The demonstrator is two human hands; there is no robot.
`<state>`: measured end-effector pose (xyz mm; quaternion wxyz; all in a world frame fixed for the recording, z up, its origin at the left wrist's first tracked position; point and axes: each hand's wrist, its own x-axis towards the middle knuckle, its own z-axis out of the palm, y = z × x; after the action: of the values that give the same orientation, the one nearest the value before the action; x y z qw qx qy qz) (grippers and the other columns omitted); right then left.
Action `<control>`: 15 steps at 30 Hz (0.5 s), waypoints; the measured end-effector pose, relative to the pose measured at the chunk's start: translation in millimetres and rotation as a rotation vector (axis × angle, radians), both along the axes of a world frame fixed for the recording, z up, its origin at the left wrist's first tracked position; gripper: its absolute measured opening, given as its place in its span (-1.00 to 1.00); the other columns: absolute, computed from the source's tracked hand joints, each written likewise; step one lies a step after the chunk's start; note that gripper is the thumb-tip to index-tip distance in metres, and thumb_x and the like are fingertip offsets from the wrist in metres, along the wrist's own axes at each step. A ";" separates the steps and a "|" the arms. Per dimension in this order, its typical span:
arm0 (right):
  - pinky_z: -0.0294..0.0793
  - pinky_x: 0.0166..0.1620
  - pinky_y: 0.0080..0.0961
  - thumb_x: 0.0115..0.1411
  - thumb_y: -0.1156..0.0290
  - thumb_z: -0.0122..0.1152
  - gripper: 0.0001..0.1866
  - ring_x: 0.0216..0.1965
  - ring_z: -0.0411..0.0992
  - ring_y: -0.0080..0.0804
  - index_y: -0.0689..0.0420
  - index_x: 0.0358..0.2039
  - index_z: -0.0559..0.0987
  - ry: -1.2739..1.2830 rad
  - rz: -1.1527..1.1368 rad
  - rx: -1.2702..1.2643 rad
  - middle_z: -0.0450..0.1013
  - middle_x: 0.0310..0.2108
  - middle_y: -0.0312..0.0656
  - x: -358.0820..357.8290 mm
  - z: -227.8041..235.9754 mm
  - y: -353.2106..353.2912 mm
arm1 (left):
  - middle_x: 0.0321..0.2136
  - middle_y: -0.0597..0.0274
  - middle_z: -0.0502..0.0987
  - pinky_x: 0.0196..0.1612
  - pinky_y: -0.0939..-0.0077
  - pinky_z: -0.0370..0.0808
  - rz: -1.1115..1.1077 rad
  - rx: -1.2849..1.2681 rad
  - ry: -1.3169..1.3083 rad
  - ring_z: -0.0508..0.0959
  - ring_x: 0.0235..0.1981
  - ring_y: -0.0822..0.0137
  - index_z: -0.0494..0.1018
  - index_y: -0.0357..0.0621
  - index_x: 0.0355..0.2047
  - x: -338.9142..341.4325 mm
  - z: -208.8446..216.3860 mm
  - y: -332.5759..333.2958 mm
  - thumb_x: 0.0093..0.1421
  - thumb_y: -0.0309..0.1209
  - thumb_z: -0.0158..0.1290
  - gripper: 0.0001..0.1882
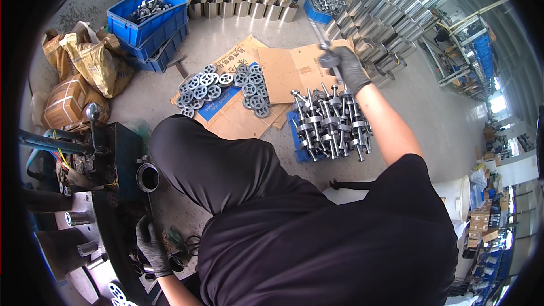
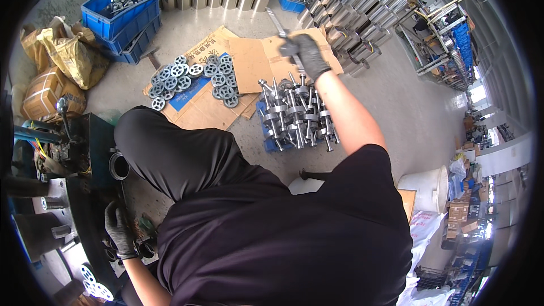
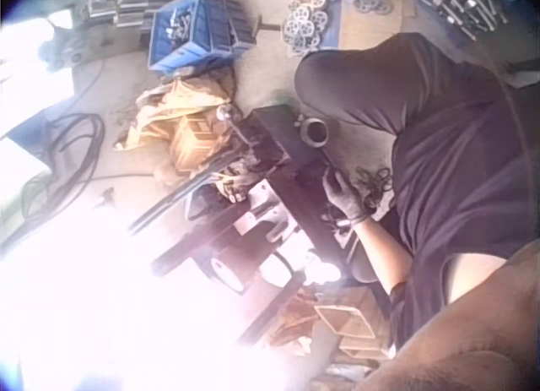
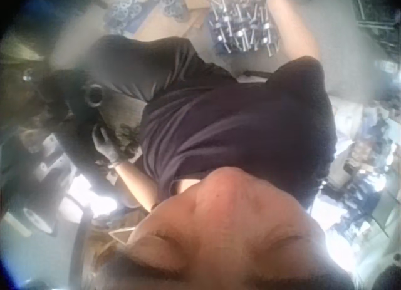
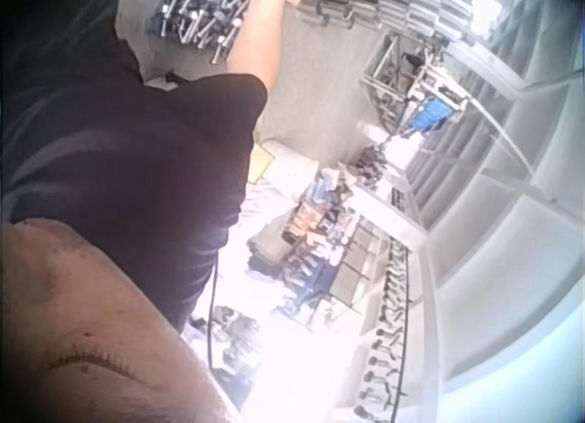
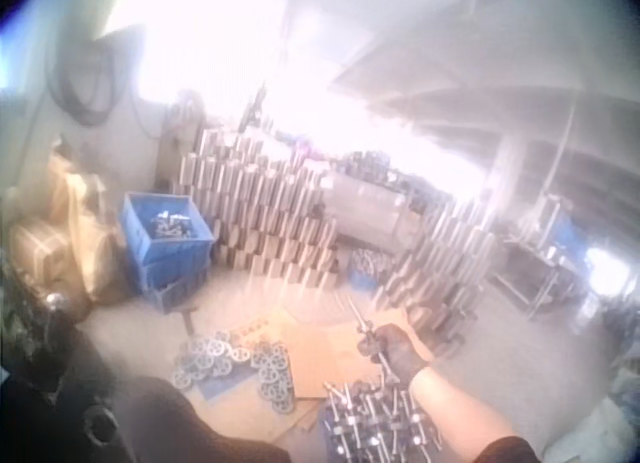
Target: The person places a metal component into a press, engages a lever to apply pressure, and then removes the part to assemble it onto a metal shaft with other components.
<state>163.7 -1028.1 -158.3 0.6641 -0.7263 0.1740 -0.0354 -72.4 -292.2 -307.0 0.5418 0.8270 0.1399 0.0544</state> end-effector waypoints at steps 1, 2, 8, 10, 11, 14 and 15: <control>0.54 -0.42 -0.56 0.31 0.15 0.10 -0.57 -0.53 0.50 -0.59 0.18 0.03 0.60 0.065 -0.093 -0.174 0.62 -0.39 -0.30 -5.8 -0.6 -25.7 | 0.02 0.11 0.62 0.18 0.38 0.49 0.000 0.017 -0.009 0.57 0.02 0.29 0.52 -0.32 0.14 -2.6 -0.3 1.0 0.45 -0.45 0.08 -0.68; 0.52 -0.43 -0.54 0.32 0.19 0.06 -0.62 -0.54 0.49 -0.59 0.15 -0.02 0.62 0.106 -0.162 -0.197 0.62 -0.39 -0.30 -9.0 -17.3 -81.2 | 0.02 0.11 0.62 0.18 0.38 0.49 -0.010 0.009 -0.011 0.57 0.02 0.29 0.52 -0.32 0.14 1.4 -2.3 -1.6 0.45 -0.45 0.08 -0.68; 0.61 -0.27 -0.37 0.17 0.39 0.31 -0.58 -0.31 0.61 -0.27 0.26 0.04 0.61 0.111 -0.312 -0.677 0.65 -0.27 -0.07 -55.9 -69.9 -206.4 | 0.01 0.11 0.62 0.20 0.37 0.48 -0.094 0.115 0.021 0.57 0.03 0.27 0.53 -0.31 0.13 -1.0 -9.3 0.4 0.43 -0.51 0.08 -0.70; 0.61 -0.19 -0.34 0.15 0.40 0.38 -0.56 -0.25 0.62 -0.26 0.25 0.05 0.62 0.142 -0.220 -0.819 0.66 -0.22 -0.05 -72.0 -84.0 -233.9 | -0.02 0.10 0.62 0.19 0.35 0.48 -0.135 0.090 0.055 0.58 0.01 0.25 0.53 -0.31 0.12 1.8 -8.1 -5.1 0.40 -0.54 0.09 -0.70; 0.61 -0.11 -0.32 0.12 0.41 0.44 -0.53 -0.19 0.63 -0.24 0.24 0.06 0.62 0.169 -0.098 -0.951 0.68 -0.17 -0.02 -68.4 -91.2 -230.1 | -0.02 0.10 0.62 0.19 0.35 0.48 -0.122 0.101 0.060 0.58 0.01 0.25 0.53 -0.31 0.12 -3.7 -4.1 -3.2 0.40 -0.54 0.09 -0.70; 0.55 0.04 -0.27 0.21 0.30 0.38 -0.55 -0.03 0.62 -0.16 0.19 0.10 0.65 0.455 -0.151 -1.199 0.67 -0.02 0.02 -85.5 -109.5 -245.1 | -0.04 0.09 0.62 0.19 0.32 0.48 -0.147 0.142 0.060 0.58 -0.01 0.23 0.53 -0.31 0.11 -6.6 -3.8 -2.1 0.39 -0.55 0.10 -0.70; 0.54 0.06 -0.25 0.21 0.26 0.39 -0.51 -0.01 0.62 -0.14 0.19 0.12 0.65 0.556 -0.161 -1.251 0.66 0.02 0.06 -91.0 -111.8 -255.8 | -0.04 0.09 0.62 0.18 0.32 0.48 -0.155 0.148 0.064 0.58 -0.01 0.22 0.53 -0.31 0.11 -3.1 -9.4 -2.8 0.39 -0.55 0.10 -0.70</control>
<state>72.7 -1283.9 -270.1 0.0462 -0.9399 0.3382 0.0094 -75.4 -295.0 -316.4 0.4769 0.8745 0.0886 -0.0037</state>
